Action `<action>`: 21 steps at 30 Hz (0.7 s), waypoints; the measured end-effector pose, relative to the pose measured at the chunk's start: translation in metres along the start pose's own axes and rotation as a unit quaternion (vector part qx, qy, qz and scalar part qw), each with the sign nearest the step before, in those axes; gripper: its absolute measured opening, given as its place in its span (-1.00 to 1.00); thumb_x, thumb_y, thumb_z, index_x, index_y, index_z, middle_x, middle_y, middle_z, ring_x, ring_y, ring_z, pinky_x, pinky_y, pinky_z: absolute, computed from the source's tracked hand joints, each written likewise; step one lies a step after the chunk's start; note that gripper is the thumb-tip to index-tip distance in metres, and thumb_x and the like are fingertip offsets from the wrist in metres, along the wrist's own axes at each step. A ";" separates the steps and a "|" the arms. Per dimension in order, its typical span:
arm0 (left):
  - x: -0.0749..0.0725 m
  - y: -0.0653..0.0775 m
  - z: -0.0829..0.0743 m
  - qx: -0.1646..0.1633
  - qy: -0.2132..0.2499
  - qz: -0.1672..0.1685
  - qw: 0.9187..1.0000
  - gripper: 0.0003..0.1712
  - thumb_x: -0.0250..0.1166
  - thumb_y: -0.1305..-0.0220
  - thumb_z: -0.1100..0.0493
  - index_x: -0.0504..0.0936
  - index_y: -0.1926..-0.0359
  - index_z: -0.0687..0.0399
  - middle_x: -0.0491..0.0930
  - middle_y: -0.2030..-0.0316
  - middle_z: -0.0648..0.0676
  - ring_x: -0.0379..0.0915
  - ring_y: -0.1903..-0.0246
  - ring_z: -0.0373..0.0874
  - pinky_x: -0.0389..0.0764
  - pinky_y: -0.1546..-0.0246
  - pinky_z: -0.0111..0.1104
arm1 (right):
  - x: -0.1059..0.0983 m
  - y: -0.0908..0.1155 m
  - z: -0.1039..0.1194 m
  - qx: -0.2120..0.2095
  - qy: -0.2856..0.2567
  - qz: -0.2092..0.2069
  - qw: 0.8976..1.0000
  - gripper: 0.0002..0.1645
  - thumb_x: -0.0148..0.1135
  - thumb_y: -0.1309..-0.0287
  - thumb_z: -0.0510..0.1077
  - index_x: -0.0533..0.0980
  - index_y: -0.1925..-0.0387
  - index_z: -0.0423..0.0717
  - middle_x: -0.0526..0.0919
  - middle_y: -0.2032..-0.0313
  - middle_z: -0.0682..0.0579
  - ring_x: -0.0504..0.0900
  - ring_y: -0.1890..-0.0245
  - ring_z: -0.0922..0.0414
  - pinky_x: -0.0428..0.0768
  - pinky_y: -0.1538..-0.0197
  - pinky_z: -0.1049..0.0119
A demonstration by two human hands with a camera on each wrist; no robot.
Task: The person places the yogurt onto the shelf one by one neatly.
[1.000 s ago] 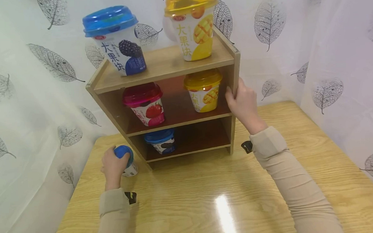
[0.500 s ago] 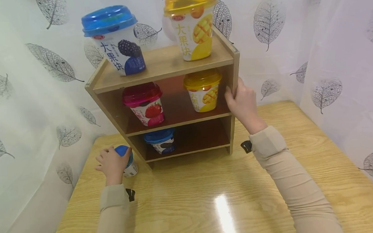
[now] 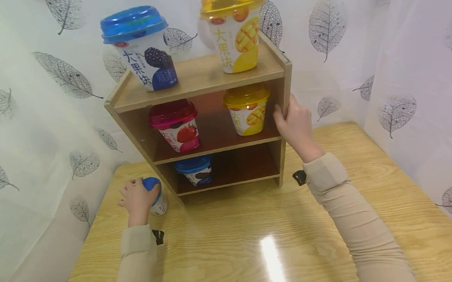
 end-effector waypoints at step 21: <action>-0.007 0.012 -0.015 0.045 0.041 -0.058 0.996 -0.44 0.12 -0.13 -0.14 0.47 0.03 0.23 0.23 -0.03 0.30 0.04 -0.03 0.24 0.00 0.16 0.21 | 0.000 0.001 0.000 -0.005 0.000 -0.001 1.000 -0.70 0.05 -0.03 -0.24 0.41 0.32 -0.49 0.56 0.45 -0.39 0.50 0.52 -0.27 0.42 0.47 -0.07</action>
Point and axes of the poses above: each hand's wrist, its own y-axis away from the middle knuckle, its own x-axis out of the palm, z = x × y, the point moved 7 cm from there along -y, towards the middle knuckle
